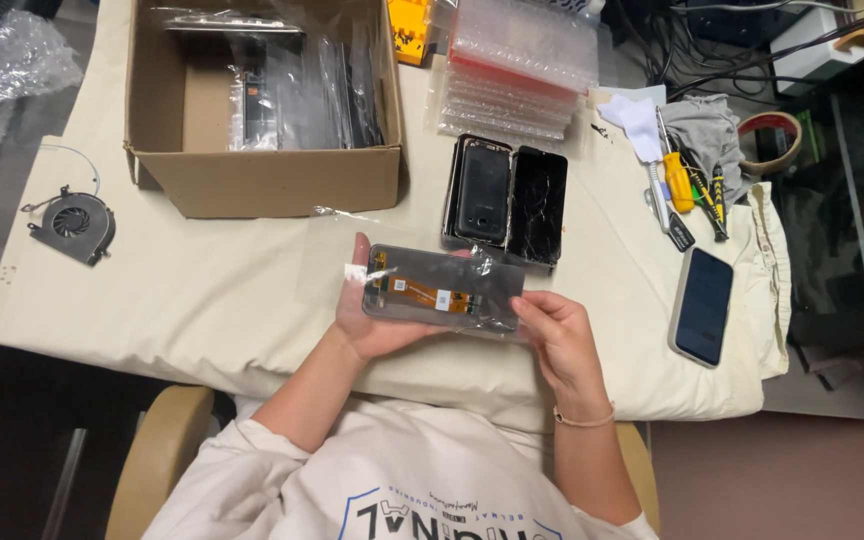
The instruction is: The person unpacks several smartphone screen assemblies from a cardboard box. They remove each screen from its plastic packaging, briefly display it, and place it on the table next to a stack of other screens.
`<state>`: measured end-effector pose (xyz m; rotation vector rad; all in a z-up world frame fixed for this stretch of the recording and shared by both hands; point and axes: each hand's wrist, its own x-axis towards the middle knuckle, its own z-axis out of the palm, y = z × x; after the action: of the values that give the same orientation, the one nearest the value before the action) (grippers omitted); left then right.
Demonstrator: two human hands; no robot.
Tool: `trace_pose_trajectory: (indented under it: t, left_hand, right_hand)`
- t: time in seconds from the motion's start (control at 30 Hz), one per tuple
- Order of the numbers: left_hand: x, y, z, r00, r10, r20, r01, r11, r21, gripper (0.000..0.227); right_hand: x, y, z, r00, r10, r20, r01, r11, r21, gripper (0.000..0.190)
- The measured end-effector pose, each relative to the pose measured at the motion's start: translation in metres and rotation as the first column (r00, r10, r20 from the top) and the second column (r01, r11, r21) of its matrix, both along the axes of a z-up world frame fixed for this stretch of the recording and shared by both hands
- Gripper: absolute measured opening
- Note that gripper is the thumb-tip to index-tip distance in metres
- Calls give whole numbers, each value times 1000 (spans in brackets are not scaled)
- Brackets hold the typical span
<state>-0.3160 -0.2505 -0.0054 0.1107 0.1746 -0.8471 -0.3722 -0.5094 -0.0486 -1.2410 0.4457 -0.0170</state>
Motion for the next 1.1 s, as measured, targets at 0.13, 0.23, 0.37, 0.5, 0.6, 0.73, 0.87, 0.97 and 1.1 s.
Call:
trace_pose_trajectory:
  t: [0.13, 0.23, 0.37, 0.5, 0.6, 0.73, 0.87, 0.97, 1.1]
  left_hand:
    - [3, 10, -3, 999, 7, 38, -5, 999, -43, 118]
    - [3, 10, 5, 999, 1, 43, -1, 1000, 0, 115]
    - [5, 12, -3, 999, 11, 30, -11, 1000, -6, 121]
    - [7, 19, -3, 999, 19, 44, -20, 1000, 21, 119]
    - [7, 21, -7, 995, 29, 91, -30, 1000, 9, 120]
    - [8, 24, -15, 986, 22, 168, -20, 1000, -15, 122]
    - [11, 29, -15, 985, 16, 174, -16, 1000, -5, 121]
    - [9, 29, -8, 985, 6, 173, -10, 1000, 18, 119]
    - [9, 31, -1, 993, 29, 118, -32, 999, 23, 120]
  right_hand:
    - [0, 4, 20, 1000, 12, -10, -13, 990, -139, 9]
    - [-2, 5, 21, 999, 44, -24, -47, 990, -130, 10]
    - [-1, 3, 26, 997, 76, -23, -79, 984, -160, 14]
    - [-2, 0, 28, 999, 40, -3, -40, 994, -100, 13]
    - [-3, -3, 26, 999, 52, -7, -52, 997, -64, 13]
    - [-3, -7, 25, 997, 80, -19, -81, 996, -46, 11]
    - [-4, -15, 26, 996, 85, -10, -85, 996, -32, 11]
    - [-5, -19, 19, 995, 103, -1, -103, 994, -19, 11]
    - [-6, -25, 9, 995, 101, 9, -101, 995, -28, 19]
